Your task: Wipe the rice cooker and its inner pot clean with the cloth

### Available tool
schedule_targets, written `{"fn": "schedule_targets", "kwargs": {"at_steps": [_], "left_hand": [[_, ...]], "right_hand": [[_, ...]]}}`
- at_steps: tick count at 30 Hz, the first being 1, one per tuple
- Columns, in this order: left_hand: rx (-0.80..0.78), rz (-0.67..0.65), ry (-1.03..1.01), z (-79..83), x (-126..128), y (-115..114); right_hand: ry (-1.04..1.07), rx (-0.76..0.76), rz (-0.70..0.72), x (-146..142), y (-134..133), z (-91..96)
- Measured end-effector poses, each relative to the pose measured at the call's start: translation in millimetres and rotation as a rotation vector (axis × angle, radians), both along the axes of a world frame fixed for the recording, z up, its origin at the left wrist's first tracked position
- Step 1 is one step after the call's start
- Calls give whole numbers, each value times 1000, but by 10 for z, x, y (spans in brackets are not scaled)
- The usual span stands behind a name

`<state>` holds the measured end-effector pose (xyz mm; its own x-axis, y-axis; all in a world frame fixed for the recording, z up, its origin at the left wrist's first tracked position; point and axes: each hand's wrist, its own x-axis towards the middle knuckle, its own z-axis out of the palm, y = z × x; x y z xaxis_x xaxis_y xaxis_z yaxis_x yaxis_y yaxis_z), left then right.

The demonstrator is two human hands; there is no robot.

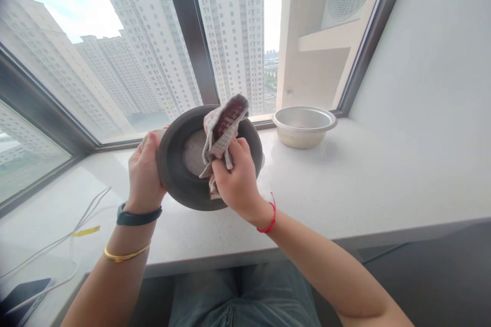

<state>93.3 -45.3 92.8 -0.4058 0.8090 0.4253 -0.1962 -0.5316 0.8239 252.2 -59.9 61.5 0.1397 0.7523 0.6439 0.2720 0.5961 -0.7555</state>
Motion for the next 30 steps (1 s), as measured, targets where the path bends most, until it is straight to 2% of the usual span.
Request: {"fn": "schedule_targets", "kwargs": {"at_steps": [3,5,7,9,12,15,17,20,24,27,30], "left_hand": [[-4,20,12,-1,17,-12],[-33,22,32,2,70,-41],[-58,12,61,5,133,-70],[-66,10,70,8,186,-84],[-44,24,54,13,218,-69],[-39,15,56,25,188,-40],[-52,10,47,33,147,-28],[-55,13,30,36,92,-19],[-41,15,27,15,82,-3],[-33,37,6,-2,95,21],[-20,88,-43,-9,66,66]], "right_hand": [[-389,-85,-175,55,214,-28],[-636,-180,-196,-41,402,-67],[-761,-214,-193,-179,544,-98],[-799,-200,-150,-293,592,-123],[-876,-123,34,-341,503,-185],[-992,-23,206,-230,350,-272],[-1069,-59,215,-102,281,-307],[-1168,-224,61,55,260,-280],[-1223,-288,-215,65,307,-89],[-1256,-346,-289,88,245,141],[-1236,-345,-364,344,98,360]]}}
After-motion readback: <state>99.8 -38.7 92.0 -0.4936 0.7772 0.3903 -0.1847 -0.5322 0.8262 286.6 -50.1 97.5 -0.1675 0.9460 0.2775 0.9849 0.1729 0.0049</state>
